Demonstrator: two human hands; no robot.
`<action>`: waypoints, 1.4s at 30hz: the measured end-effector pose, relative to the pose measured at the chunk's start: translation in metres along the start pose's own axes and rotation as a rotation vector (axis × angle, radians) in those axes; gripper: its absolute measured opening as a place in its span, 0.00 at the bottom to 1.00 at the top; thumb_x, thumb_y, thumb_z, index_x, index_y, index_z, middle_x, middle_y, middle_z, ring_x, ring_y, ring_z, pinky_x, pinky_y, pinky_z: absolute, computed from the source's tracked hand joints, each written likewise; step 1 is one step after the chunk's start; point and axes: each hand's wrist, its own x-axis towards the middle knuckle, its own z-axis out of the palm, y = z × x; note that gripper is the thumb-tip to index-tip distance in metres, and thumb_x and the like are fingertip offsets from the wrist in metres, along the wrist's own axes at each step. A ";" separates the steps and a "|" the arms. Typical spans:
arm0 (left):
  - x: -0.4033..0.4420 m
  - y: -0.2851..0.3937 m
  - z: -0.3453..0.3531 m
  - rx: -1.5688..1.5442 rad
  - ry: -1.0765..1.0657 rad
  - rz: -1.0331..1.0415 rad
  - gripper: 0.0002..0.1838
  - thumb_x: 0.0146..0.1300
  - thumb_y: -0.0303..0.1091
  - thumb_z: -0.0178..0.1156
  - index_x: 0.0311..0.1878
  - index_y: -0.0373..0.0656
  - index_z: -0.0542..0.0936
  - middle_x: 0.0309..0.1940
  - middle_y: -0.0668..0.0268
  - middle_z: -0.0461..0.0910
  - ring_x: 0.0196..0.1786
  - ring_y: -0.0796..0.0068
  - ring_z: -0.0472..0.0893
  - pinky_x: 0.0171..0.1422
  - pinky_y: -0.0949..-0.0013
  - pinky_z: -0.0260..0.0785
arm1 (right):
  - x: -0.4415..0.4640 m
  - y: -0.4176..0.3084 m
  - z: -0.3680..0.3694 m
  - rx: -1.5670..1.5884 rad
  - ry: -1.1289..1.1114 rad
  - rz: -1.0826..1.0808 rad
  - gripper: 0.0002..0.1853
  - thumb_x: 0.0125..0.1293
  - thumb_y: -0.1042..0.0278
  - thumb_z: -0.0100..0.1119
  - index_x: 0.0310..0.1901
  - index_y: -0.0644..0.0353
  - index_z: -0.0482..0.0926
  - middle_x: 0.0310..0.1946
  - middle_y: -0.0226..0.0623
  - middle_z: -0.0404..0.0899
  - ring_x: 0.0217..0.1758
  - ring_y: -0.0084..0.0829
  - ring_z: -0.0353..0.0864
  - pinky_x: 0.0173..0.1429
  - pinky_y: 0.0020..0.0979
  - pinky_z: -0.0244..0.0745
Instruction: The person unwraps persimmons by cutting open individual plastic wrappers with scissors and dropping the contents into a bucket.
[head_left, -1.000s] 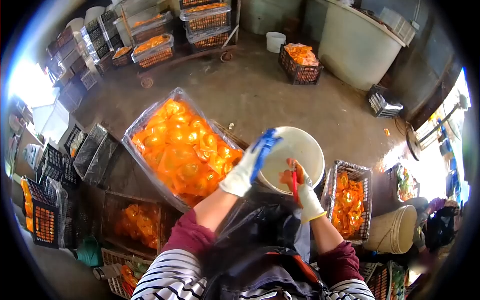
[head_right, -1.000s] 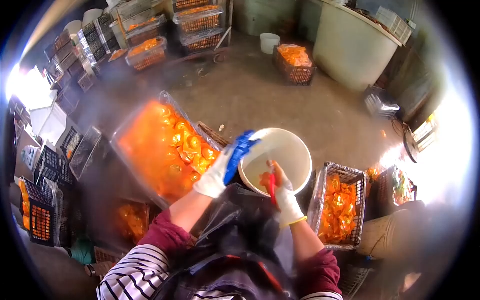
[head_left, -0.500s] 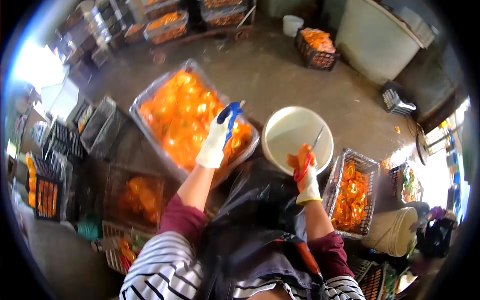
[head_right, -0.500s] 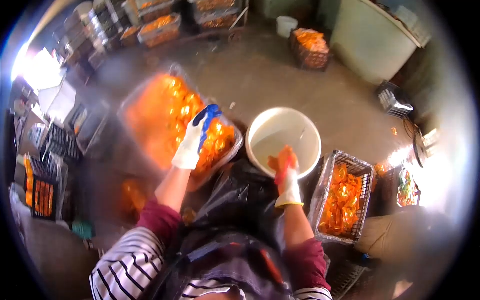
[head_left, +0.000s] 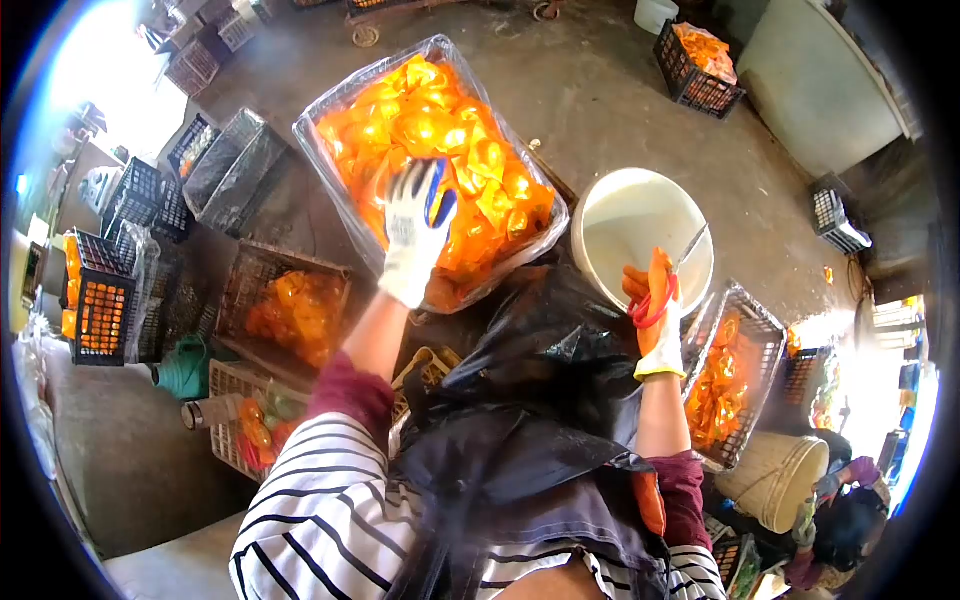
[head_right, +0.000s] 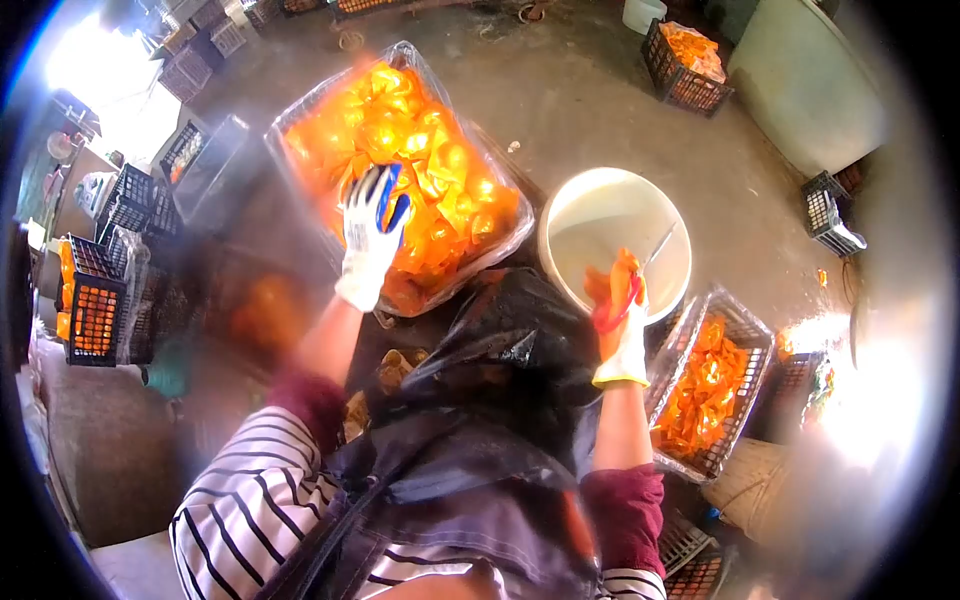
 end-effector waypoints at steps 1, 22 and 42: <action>0.018 -0.003 0.003 0.033 0.008 -0.013 0.31 0.56 0.41 0.65 0.64 0.49 0.71 0.58 0.54 0.73 0.62 0.51 0.70 0.69 0.48 0.57 | 0.002 0.002 0.000 -0.013 0.003 -0.009 0.31 0.66 0.42 0.57 0.61 0.56 0.69 0.41 0.45 0.81 0.39 0.30 0.79 0.46 0.31 0.73; 0.073 -0.028 -0.025 -1.523 0.017 -1.033 0.28 0.64 0.50 0.60 0.60 0.42 0.71 0.55 0.63 0.76 0.57 0.65 0.75 0.63 0.68 0.68 | 0.024 0.027 -0.016 0.170 -0.047 0.020 0.22 0.70 0.56 0.55 0.61 0.55 0.70 0.39 0.48 0.82 0.34 0.39 0.84 0.39 0.34 0.77; 0.027 -0.028 -0.025 -0.457 0.084 -0.469 0.28 0.62 0.38 0.63 0.65 0.46 0.70 0.63 0.54 0.69 0.66 0.55 0.68 0.70 0.56 0.60 | 0.020 0.027 -0.014 0.068 -0.041 -0.073 0.25 0.68 0.51 0.58 0.61 0.54 0.70 0.38 0.47 0.82 0.35 0.33 0.82 0.42 0.29 0.73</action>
